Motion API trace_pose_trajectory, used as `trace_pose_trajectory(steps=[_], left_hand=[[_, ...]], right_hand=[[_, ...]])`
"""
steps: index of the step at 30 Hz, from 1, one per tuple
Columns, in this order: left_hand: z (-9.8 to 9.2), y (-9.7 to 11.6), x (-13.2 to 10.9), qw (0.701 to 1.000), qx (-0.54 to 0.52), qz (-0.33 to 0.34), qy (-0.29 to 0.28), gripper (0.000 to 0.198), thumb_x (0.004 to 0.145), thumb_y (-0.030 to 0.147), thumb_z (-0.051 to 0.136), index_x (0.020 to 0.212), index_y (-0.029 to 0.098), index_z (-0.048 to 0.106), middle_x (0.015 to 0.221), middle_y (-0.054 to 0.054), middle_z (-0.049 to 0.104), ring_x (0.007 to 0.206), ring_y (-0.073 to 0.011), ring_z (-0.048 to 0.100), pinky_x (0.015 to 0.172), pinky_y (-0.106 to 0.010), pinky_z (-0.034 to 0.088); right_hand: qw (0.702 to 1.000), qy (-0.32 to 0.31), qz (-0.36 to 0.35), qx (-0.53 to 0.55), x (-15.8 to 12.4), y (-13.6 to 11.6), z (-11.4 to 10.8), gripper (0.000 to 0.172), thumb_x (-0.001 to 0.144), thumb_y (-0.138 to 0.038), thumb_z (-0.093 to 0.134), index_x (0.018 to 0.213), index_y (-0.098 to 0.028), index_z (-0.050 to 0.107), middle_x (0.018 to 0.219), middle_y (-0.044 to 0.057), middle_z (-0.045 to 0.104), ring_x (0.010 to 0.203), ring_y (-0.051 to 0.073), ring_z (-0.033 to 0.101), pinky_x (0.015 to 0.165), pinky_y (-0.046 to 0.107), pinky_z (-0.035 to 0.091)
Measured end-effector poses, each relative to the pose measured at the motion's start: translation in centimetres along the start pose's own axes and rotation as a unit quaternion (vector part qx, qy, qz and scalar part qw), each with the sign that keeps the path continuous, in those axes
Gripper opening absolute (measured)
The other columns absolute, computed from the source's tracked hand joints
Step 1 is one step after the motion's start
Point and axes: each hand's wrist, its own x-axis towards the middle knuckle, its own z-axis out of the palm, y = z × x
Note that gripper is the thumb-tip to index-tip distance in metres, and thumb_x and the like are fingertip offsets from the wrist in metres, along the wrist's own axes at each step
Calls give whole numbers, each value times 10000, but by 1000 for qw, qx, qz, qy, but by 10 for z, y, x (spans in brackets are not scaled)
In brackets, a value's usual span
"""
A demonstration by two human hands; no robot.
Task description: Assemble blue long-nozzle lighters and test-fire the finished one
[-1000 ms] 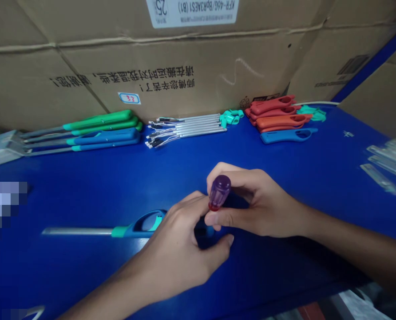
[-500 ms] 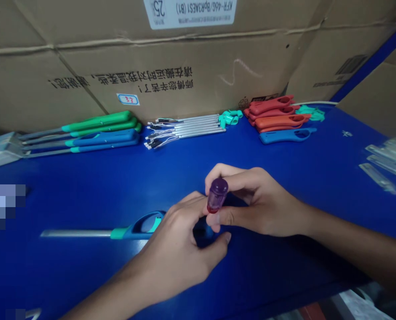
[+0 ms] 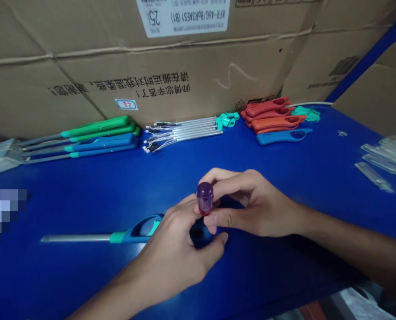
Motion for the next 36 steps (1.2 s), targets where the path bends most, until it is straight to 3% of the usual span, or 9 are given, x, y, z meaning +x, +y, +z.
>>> trace_pose_trajectory(steps=[3, 10, 17, 24, 30, 36], left_hand=[[0, 0, -1, 1000, 12, 4, 4, 191, 798, 135, 633, 748, 219, 470, 810, 63, 609, 779, -103, 589, 703, -230, 471], [0, 0, 0, 1000, 8, -13, -19, 132, 807, 144, 623, 781, 231, 527, 699, 63, 576, 618, -106, 554, 654, -257, 479], [-2, 1, 0, 1000, 22, -1, -2, 134, 805, 152, 629, 782, 235, 526, 668, 63, 560, 583, -101, 519, 562, -233, 429], [-1, 0, -1, 999, 3, -24, -29, 116, 816, 136, 604, 798, 235, 545, 650, 71, 569, 554, -94, 514, 581, -234, 455], [-1, 2, 2, 1000, 21, -5, -4, 120, 806, 152, 619, 769, 225, 531, 695, 48, 585, 623, -113, 555, 574, -236, 450], [-1, 1, -1, 999, -4, -25, -35, 101, 828, 149, 594, 780, 227, 553, 652, 61, 582, 563, -102, 543, 577, -245, 463]], right_hand=[[1000, -4, 13, 1, 0, -2, 0, 47, 832, -149, 709, 785, -147, 700, 937, 41, 618, 905, 152, 617, 786, 308, 518], [999, 31, 24, -10, 0, 3, 3, 241, 733, -273, 819, 699, -147, 616, 888, 17, 589, 794, 126, 596, 729, 285, 491], [1000, -5, 17, -3, 0, -1, 1, 48, 822, -149, 709, 796, -136, 671, 945, 43, 592, 897, 152, 610, 792, 305, 506], [999, 35, 26, 4, 0, 0, 3, 231, 716, -246, 822, 685, -138, 620, 948, 29, 590, 817, 126, 607, 754, 285, 504], [1000, -19, 19, -12, -1, -5, -1, 30, 830, -157, 700, 824, -142, 674, 968, 50, 599, 898, 154, 614, 797, 315, 506], [999, 13, 42, -15, 0, -2, 1, 219, 735, -229, 804, 705, -144, 605, 930, 18, 582, 821, 127, 602, 777, 299, 500]])
